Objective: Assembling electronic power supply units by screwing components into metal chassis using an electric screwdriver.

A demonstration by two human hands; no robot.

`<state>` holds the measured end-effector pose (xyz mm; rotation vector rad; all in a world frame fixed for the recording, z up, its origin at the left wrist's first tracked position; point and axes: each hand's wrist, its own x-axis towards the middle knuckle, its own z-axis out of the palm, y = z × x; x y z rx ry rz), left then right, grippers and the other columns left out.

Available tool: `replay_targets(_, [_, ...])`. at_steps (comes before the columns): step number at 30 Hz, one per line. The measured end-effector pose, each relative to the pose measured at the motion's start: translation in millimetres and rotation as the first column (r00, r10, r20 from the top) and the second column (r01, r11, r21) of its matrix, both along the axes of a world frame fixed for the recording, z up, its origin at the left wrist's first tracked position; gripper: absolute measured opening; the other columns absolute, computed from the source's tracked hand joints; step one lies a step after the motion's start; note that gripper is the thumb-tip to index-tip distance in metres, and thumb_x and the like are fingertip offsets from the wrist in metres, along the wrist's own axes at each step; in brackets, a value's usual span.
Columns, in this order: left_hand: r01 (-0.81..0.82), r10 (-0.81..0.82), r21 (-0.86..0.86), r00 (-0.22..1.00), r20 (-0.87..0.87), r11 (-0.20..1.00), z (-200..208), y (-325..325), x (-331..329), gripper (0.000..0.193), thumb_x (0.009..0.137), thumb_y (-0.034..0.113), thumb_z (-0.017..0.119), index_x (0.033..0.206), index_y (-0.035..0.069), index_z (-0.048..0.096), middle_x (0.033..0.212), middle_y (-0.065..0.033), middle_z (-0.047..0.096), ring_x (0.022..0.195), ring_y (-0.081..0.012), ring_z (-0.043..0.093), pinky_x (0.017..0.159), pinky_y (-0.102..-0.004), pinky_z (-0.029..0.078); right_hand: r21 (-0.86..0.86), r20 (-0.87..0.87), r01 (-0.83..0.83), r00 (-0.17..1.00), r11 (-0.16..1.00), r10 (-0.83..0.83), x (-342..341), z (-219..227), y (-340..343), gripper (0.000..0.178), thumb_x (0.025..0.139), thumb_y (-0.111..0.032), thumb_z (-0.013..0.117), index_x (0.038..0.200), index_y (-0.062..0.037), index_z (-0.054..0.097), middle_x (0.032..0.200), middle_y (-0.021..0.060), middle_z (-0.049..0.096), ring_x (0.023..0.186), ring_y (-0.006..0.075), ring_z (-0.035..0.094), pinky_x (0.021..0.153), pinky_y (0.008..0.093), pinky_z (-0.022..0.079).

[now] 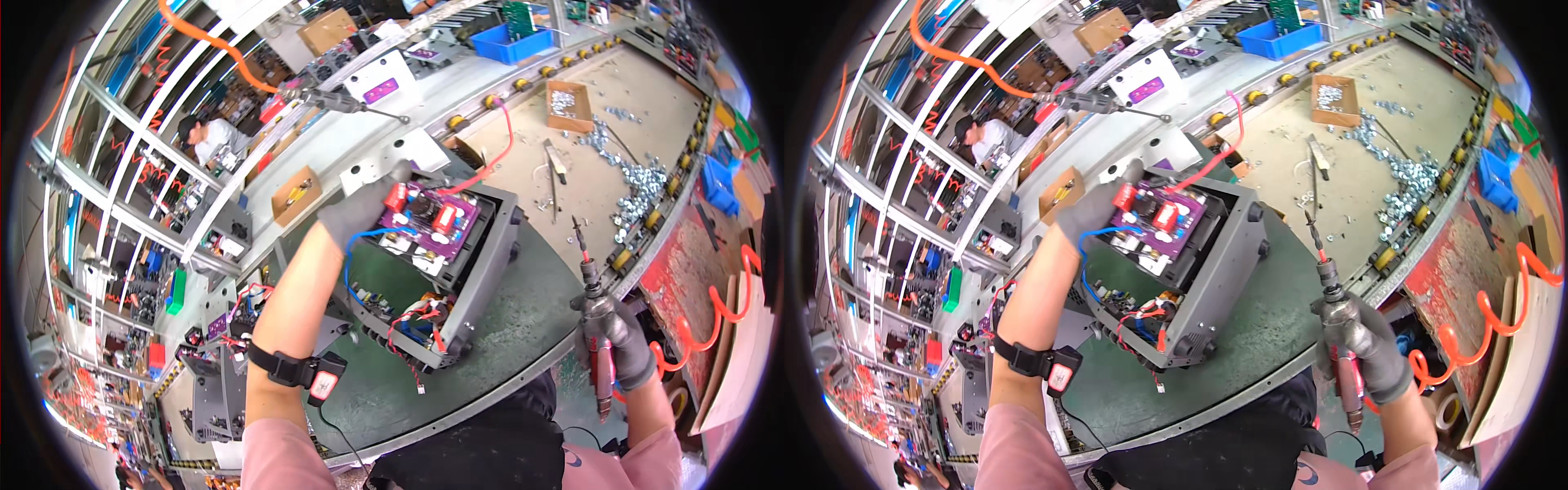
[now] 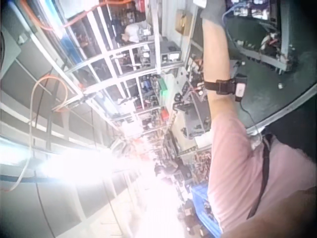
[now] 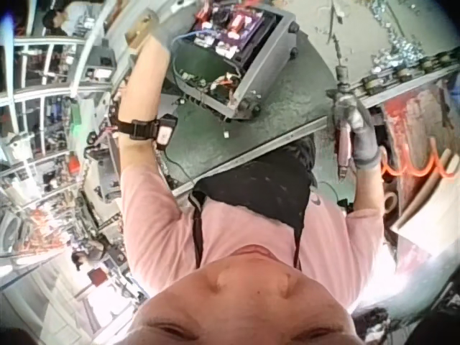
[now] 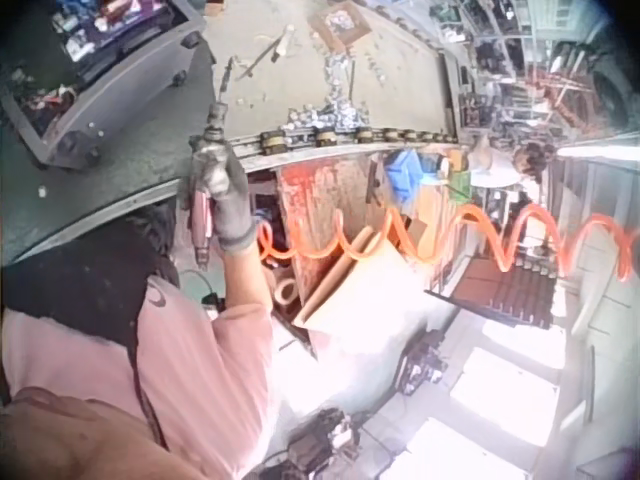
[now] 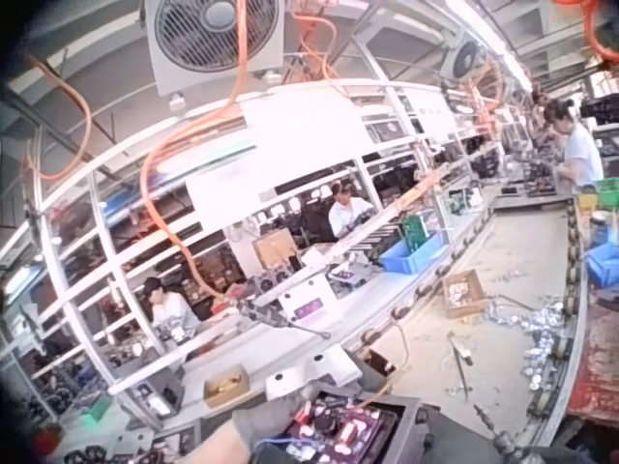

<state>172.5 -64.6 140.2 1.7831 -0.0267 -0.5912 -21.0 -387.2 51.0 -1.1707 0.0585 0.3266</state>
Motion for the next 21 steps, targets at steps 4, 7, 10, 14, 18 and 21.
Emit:
replay_targets(4, [0.071, -0.086, -0.102, 0.985, -0.152, 0.992, -44, -5, 21, 0.056, 0.096, 0.052, 0.040, 0.129, 0.008, 0.051, 0.111, -0.0081, 0.065, 0.088, -0.0110, 0.066, 0.075, -0.0286, 0.056, -0.187, 0.022, -0.050, 0.998, 0.981, 0.055, -3, 15, -33, 0.081, 0.067, -0.065, 0.070, 0.108, 0.0029, 0.054, 0.074, 0.0060, 0.054, 0.055, 0.0153, 0.055, 0.048, 0.0287, 0.045])
replay_targets(7, [0.069, -0.068, -0.001, 0.977, -0.202, 0.998, -47, -11, 20, 0.054, 0.099, 0.048, 0.037, 0.131, 0.006, 0.050, 0.114, -0.0043, 0.063, 0.094, -0.0092, 0.062, 0.079, -0.0256, 0.052, -0.407, 0.090, -0.180, 0.967, 0.895, 0.236, 11, 19, -54, 0.070, 0.074, -0.060, 0.067, 0.103, 0.0016, 0.054, 0.084, 0.0069, 0.057, 0.073, 0.0140, 0.058, 0.063, 0.0298, 0.047])
replay_targets(10, [0.069, -0.056, 0.061, 0.979, -0.196, 0.996, -54, -18, 10, 0.057, 0.099, 0.048, 0.037, 0.133, 0.004, 0.047, 0.119, -0.0059, 0.061, 0.099, -0.0097, 0.060, 0.083, -0.0255, 0.050, -0.570, 0.140, -0.192, 0.935, 0.799, 0.325, 29, 11, -60, 0.064, 0.073, -0.051, 0.072, 0.107, 0.0006, 0.054, 0.090, 0.0093, 0.059, 0.086, 0.0202, 0.060, 0.075, 0.0350, 0.048])
replay_targets(14, [0.016, -0.015, 0.012, 0.996, -0.088, 1.000, -81, -11, 16, 0.060, 0.098, 0.049, 0.039, 0.137, 0.003, 0.043, 0.127, -0.0083, 0.055, 0.107, -0.0119, 0.056, 0.092, -0.0262, 0.045, -0.851, -0.013, -0.236, 0.903, 0.470, 0.430, 45, 40, -46, 0.073, 0.060, -0.036, 0.085, 0.117, -0.0044, 0.052, 0.098, 0.0196, 0.061, 0.096, 0.0357, 0.060, 0.081, 0.0410, 0.047])
replay_targets(18, [0.036, -0.033, 0.037, 0.997, -0.073, 0.999, -85, -14, 16, 0.060, 0.098, 0.052, 0.035, 0.133, 0.005, 0.046, 0.122, -0.0075, 0.057, 0.101, -0.0111, 0.058, 0.088, -0.0267, 0.047, -0.906, -0.026, -0.207, 0.898, 0.370, 0.438, 51, 36, -38, 0.076, 0.056, -0.032, 0.085, 0.119, -0.0074, 0.050, 0.096, 0.0193, 0.063, 0.095, 0.0378, 0.061, 0.079, 0.0419, 0.048])
replay_targets(21, [0.003, -0.001, 0.013, 0.994, -0.110, 1.000, -71, -29, 5, 0.060, 0.098, 0.053, 0.035, 0.133, 0.006, 0.045, 0.120, -0.0074, 0.059, 0.102, -0.0113, 0.060, 0.088, -0.0269, 0.049, -0.927, 0.017, -0.166, 0.878, 0.337, 0.478, 58, 29, -36, 0.079, 0.062, -0.037, 0.083, 0.125, -0.0059, 0.046, 0.097, 0.0217, 0.063, 0.093, 0.0399, 0.061, 0.080, 0.0439, 0.048])
